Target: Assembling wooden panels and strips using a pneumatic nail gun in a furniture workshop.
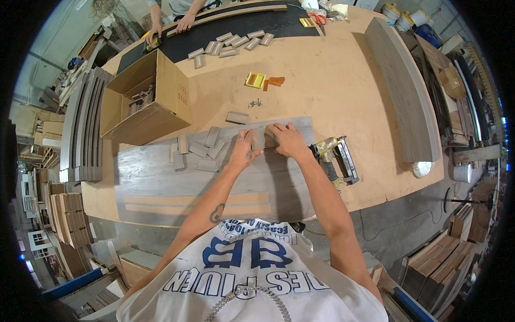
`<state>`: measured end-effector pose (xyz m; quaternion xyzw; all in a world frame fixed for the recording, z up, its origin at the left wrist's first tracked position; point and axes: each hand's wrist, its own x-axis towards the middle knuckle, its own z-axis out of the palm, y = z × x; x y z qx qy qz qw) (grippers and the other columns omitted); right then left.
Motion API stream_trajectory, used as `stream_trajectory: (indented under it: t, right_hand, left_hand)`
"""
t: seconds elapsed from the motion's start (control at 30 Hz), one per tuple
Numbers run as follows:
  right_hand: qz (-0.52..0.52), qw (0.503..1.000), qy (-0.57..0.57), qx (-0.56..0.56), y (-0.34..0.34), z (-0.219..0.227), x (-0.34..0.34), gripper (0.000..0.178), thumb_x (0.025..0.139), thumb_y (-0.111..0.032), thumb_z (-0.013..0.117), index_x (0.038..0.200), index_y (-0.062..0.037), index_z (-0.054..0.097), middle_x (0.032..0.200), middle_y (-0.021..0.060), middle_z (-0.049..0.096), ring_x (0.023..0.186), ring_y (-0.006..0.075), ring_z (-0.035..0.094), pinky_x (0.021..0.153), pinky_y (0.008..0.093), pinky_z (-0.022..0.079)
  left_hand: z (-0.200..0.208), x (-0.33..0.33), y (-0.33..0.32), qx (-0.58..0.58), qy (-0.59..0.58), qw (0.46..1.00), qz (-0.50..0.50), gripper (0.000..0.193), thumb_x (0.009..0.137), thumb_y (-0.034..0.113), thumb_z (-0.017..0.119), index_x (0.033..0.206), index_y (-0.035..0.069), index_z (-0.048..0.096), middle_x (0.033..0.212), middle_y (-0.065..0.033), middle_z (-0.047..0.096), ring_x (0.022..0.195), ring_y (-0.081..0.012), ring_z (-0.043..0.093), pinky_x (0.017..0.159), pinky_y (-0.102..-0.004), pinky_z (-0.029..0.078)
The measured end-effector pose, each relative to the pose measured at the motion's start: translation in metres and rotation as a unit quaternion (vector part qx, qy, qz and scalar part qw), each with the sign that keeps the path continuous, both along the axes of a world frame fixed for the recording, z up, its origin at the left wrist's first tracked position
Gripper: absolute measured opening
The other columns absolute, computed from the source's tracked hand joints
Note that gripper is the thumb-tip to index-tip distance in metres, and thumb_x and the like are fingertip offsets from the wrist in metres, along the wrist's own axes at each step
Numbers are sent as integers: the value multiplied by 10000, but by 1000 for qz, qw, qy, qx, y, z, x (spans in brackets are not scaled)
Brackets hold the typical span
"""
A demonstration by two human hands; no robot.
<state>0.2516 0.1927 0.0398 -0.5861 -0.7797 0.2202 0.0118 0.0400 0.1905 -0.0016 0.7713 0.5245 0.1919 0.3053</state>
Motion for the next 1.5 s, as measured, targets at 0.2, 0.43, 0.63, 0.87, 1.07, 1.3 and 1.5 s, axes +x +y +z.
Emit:
stream_trajectory:
  t: [0.2, 0.43, 0.63, 0.87, 1.07, 1.3, 1.5]
  right_hand:
    - [-3, 1000, 12, 22, -5, -7, 5, 938, 662, -159, 862, 1478, -150, 399, 1439, 71, 502, 1230, 365, 500, 1019, 451, 483]
    - [-19, 998, 47, 26, 4, -9, 9, 1025, 659, -133, 860, 1520, -116, 304, 1417, 163, 487, 1262, 399, 473, 1041, 459, 465]
    - [-14, 998, 65, 15, 7, -5, 6, 1019, 661, -118, 849, 1521, -124, 302, 1413, 177, 482, 1263, 416, 465, 1040, 471, 463]
    - [-13, 998, 63, 0, -6, -5, 9, 1032, 657, -166, 860, 1522, -111, 300, 1440, 226, 440, 1259, 445, 460, 1074, 473, 425]
    - [-234, 947, 173, 135, -53, -22, 2, 889, 755, -150, 804, 1494, -50, 321, 1456, 298, 350, 1248, 468, 463, 1051, 485, 434]
    - [-342, 879, 309, 123, -110, -17, -25, 619, 887, -100, 658, 1426, 32, 382, 1368, 293, 432, 1195, 429, 527, 1008, 458, 461]
    - [-320, 849, 412, 90, -114, 14, -52, 673, 848, -59, 710, 1439, 30, 400, 1246, 214, 546, 963, 264, 643, 792, 349, 555]
  left_hand:
    - [29, 9, 5, 57, 110, 990, -69, 1008, 693, 183, 860, 1510, -3, 300, 1517, -192, 349, 1313, -399, 402, 1067, -502, 375]
    - [15, 8, 24, 11, 84, 990, -109, 1077, 682, 202, 872, 1547, 39, 250, 1451, -162, 491, 1365, -385, 374, 1069, -512, 361]
    - [14, 6, 27, -15, 56, 991, -120, 1089, 691, 196, 864, 1560, 43, 224, 1455, -195, 482, 1358, -432, 379, 1118, -509, 331]
    - [-1, -2, 20, 54, 35, 985, -159, 1049, 686, 215, 872, 1523, 1, 278, 1448, -231, 463, 1331, -423, 394, 1126, -487, 324]
    - [2, -25, 51, 94, 39, 991, -87, 843, 803, 179, 730, 1516, 21, 309, 1505, -225, 404, 1390, -422, 359, 1143, -533, 315]
    - [1, -50, 105, 77, 207, 971, -95, 628, 804, 63, 614, 1412, 24, 458, 1422, -220, 482, 1328, -359, 448, 1094, -535, 364]
    - [74, -2, 23, -198, -197, 959, 56, 318, 893, 214, 682, 1115, -4, 615, 945, -137, 646, 940, -238, 614, 881, -389, 483]
